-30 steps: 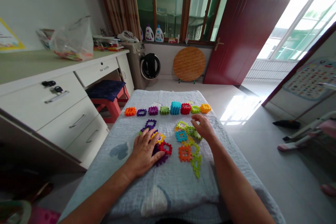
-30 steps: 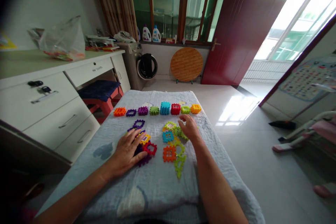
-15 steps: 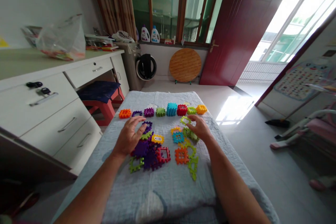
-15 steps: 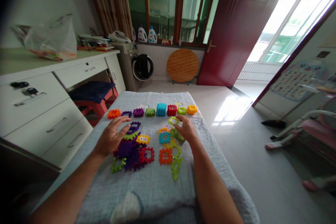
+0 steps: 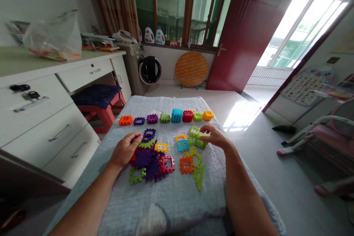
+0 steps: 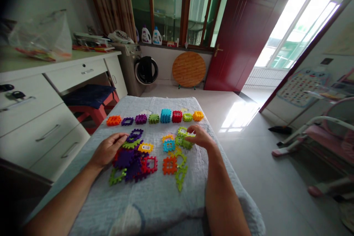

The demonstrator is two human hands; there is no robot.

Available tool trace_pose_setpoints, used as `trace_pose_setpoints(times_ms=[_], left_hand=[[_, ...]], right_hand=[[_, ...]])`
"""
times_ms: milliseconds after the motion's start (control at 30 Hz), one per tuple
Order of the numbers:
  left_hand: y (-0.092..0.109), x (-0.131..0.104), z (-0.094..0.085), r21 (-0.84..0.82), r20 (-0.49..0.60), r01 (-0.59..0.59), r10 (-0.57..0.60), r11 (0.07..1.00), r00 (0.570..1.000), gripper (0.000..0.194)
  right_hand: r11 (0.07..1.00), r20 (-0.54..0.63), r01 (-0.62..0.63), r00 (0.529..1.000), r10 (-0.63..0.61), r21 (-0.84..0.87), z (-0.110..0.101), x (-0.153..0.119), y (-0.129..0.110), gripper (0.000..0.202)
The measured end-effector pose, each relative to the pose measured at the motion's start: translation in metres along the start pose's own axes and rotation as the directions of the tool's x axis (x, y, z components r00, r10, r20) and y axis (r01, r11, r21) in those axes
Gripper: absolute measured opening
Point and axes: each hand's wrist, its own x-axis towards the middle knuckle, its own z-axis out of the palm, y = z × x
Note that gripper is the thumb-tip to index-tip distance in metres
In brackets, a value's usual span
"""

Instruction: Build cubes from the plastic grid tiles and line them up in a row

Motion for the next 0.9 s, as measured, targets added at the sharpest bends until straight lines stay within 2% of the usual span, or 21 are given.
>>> trace_pose_setpoints(times_ms=[67, 133, 200, 267, 367, 467, 567, 667, 800, 900], left_hand=[[0.000, -0.001, 0.001, 0.014, -0.007, -0.005, 0.005, 1.000, 1.000, 0.045], [-0.001, -0.001, 0.001, 0.028, -0.012, -0.010, 0.011, 1.000, 1.000, 0.044], [-0.001, -0.002, 0.001, 0.040, -0.014, -0.016, 0.016, 0.999, 1.000, 0.044], [-0.001, -0.002, 0.001, 0.046, -0.015, -0.023, 0.024, 0.999, 1.000, 0.043], [0.000, -0.002, 0.001, 0.050, -0.019, -0.033, 0.034, 0.998, 0.999, 0.043], [-0.001, -0.002, 0.000, 0.058, -0.014, -0.040, 0.041, 0.998, 0.999, 0.042], [-0.001, -0.002, 0.000, 0.061, -0.005, -0.045, 0.046, 0.997, 0.999, 0.042], [-0.002, -0.002, 0.000, 0.059, 0.004, -0.044, 0.044, 0.997, 0.999, 0.042], [-0.001, -0.002, 0.000, 0.059, 0.002, -0.032, 0.032, 0.998, 0.999, 0.041], [0.000, -0.003, 0.000, 0.064, 0.001, -0.028, 0.028, 0.998, 1.000, 0.040]], right_hand=[[0.998, 0.114, 0.030, 0.993, -0.023, -0.061, -0.001, -0.005, -0.006, 0.038], [0.989, 0.165, 0.046, 0.986, -0.021, -0.143, 0.002, -0.007, -0.015, 0.046], [0.979, 0.191, 0.052, 0.982, -0.014, -0.195, 0.007, -0.007, -0.025, 0.044], [0.982, 0.180, 0.060, 0.983, -0.028, -0.176, 0.008, -0.006, -0.032, 0.037], [0.998, 0.063, 0.057, 0.996, -0.058, 0.016, 0.004, -0.004, -0.036, 0.032], [0.963, -0.075, 0.019, 0.997, 0.002, 0.268, 0.003, -0.001, -0.032, 0.036], [0.924, -0.072, -0.023, 0.996, 0.054, 0.383, 0.009, 0.002, -0.028, 0.033], [0.948, -0.005, -0.023, 1.000, 0.025, 0.318, 0.016, 0.003, -0.025, 0.034], [0.997, 0.060, 0.050, 0.997, -0.053, 0.060, 0.016, 0.000, -0.027, 0.032], [0.999, 0.114, 0.033, 0.993, -0.029, -0.036, 0.012, -0.001, -0.028, 0.023]])
